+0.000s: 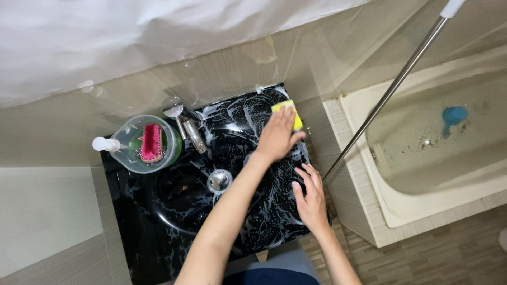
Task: The person scrubs a black marble sink and the surrounding countertop area using a yellow and blue sponge and white soapy foam.
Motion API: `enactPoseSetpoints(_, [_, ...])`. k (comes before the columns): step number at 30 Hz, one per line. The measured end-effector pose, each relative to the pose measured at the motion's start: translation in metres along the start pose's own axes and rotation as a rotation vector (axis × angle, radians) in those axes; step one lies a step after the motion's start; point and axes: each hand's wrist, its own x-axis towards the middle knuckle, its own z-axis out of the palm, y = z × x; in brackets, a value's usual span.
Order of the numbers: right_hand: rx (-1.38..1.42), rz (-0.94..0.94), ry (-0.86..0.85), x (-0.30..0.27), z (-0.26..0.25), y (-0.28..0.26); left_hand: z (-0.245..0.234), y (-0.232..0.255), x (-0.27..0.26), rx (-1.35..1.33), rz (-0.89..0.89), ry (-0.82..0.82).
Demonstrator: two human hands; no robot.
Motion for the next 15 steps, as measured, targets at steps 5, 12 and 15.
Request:
enactPoseSetpoints(5, [-0.043, -0.007, 0.018, -0.003, -0.006, 0.006, -0.018, -0.015, -0.027, 0.019, -0.073, -0.030])
enactPoseSetpoints(12, [-0.036, -0.002, 0.017, -0.010, -0.007, 0.003, -0.008, -0.039, 0.033, 0.048, -0.055, 0.077])
enactPoseSetpoints(15, [-0.030, 0.006, 0.005, -0.010, -0.003, 0.004, -0.002, -0.018, 0.026, 0.050, 0.020, 0.010])
